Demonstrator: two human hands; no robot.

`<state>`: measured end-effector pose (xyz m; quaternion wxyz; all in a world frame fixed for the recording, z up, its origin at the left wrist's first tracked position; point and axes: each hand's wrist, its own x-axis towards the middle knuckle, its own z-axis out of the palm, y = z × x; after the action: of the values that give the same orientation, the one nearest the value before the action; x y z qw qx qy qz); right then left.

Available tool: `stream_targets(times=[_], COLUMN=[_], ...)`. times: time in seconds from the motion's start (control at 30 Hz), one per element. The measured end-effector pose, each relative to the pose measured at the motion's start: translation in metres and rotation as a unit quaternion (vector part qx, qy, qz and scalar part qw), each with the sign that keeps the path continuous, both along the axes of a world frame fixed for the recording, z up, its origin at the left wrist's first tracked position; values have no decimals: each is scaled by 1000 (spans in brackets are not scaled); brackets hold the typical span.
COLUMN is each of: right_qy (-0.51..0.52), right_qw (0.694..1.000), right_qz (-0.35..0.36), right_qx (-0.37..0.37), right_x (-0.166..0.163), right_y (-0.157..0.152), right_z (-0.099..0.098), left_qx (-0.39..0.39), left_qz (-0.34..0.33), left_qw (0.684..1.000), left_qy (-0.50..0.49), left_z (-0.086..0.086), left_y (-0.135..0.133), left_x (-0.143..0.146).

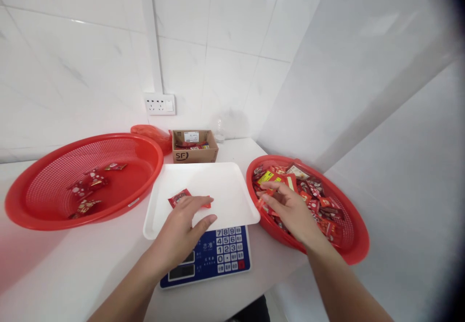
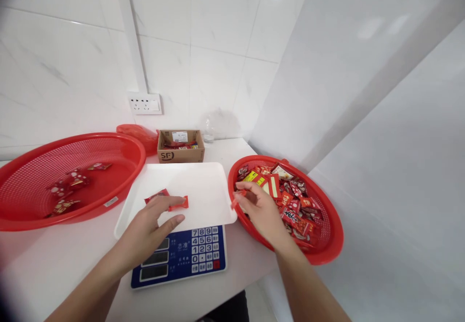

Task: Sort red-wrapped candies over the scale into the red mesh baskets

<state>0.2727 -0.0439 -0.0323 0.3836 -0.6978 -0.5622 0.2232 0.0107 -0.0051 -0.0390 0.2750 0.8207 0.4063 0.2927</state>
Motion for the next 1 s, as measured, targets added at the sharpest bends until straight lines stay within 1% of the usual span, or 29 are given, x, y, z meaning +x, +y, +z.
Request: stream_targets(times=[0.03, 0.07, 0.1, 0.17, 0.2, 0.3, 0.37, 0.43, 0.53, 0.63, 0.77, 0.93, 1.0], right_qy=[83, 158, 208, 272, 289, 322, 338, 330, 286, 283, 326, 381, 398], right_qw=[996, 985, 973, 951, 943, 928, 921, 918, 919, 914, 900, 884, 876], right_qz=[19, 40, 66, 111, 125, 139, 148, 177, 230, 256, 264, 252, 250], right_qx=[27, 58, 71, 95, 107, 127, 128, 133, 141, 136, 115, 103, 106], right_x=[-14, -29, -44, -70, -80, -96, -98, -97, -95, -95, -98, -102, -103], right_y=[-1, -2, -2, -3, -3, -2, -3, -4, -8, -11, -11, -11, -11], right_z=[3, 4, 5, 5, 4, 1, -1, -2, -3, -3, -2, -1, -3], left_qx=[-8, -13, -12, -4, 2, -2, -46, -116, -213, -274, -325, -415, -441], left_qz=[-10, -22, -34, -50, -54, -39, -26, -30, -67, -96, -113, -148, -153], left_qw=[1000, 999, 999, 998, 997, 995, 991, 978, 944, 914, 887, 824, 805], left_qy=[-12, -23, -33, -49, -57, -90, -124, -172, -244, -285, -308, -356, -367], left_z=[1, 2, 2, 3, 3, 5, 7, 10, 14, 14, 13, 10, 9], left_y=[-3, -6, -9, -13, -14, -14, -14, -14, -15, -16, -17, -17, -18], left_x=[2, 4, 5, 8, 9, 9, 8, 6, 5, 6, 9, 11, 12])
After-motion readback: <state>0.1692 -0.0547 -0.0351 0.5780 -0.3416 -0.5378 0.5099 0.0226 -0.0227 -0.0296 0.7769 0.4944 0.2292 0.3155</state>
